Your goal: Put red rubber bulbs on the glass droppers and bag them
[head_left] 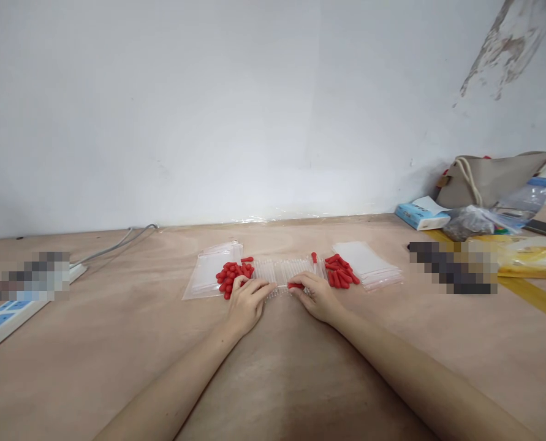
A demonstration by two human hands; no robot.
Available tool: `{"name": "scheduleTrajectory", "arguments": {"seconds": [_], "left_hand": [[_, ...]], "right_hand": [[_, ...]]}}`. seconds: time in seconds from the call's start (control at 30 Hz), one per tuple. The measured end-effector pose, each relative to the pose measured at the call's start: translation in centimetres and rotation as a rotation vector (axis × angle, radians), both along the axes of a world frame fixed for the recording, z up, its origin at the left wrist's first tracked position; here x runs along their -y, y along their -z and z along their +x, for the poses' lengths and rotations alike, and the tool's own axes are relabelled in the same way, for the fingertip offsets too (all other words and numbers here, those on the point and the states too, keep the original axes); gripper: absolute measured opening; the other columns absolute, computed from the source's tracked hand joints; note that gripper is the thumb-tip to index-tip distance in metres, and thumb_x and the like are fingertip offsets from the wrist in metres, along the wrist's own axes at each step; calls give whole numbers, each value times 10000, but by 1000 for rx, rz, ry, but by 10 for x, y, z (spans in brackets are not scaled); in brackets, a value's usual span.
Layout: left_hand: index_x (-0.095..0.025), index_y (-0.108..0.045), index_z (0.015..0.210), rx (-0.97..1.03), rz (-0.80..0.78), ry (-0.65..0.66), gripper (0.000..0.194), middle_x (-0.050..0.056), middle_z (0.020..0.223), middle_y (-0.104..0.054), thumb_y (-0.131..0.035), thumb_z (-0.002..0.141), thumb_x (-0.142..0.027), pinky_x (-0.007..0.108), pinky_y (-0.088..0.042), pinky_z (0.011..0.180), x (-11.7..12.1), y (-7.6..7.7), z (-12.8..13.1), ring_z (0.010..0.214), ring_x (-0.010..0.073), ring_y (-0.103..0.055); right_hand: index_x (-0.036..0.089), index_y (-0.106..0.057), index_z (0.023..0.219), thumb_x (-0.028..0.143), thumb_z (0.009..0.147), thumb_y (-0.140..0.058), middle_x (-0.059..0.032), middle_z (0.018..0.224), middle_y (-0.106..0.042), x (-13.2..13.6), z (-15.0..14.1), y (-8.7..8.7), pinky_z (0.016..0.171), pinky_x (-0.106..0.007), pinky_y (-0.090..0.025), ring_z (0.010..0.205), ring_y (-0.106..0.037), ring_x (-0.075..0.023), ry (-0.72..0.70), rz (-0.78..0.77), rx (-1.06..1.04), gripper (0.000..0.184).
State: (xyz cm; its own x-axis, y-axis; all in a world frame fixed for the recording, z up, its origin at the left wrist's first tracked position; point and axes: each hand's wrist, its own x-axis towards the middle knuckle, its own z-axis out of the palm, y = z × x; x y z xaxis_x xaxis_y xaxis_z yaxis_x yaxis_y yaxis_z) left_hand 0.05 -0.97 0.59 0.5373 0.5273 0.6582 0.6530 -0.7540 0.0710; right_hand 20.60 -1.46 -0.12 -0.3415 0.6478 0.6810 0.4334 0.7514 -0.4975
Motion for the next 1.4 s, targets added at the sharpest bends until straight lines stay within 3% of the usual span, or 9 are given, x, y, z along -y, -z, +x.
{"name": "scheduleTrajectory", "arguments": {"seconds": [0.37,1.4], "left_hand": [[-205,-592,1000,-90,-60,-1,308,38,920,-659,-358,846,-76,333,-267,671,2,-2,2,752,156,-537],[-201,-607,971,-151,108,20,292,36,844,-676,-392,819,-75,327,-298,639,5,3,3,665,156,-517]], "right_hand": [[185,-563,858,251,848,-433,-53,769,-591,0,1,4,650,-284,-456,732,-536,-148,5,43,41,146],[156,-572,875,230,858,-409,-68,743,-593,3,-1,2,639,-298,-362,703,-508,-167,67,255,375,179]]}}
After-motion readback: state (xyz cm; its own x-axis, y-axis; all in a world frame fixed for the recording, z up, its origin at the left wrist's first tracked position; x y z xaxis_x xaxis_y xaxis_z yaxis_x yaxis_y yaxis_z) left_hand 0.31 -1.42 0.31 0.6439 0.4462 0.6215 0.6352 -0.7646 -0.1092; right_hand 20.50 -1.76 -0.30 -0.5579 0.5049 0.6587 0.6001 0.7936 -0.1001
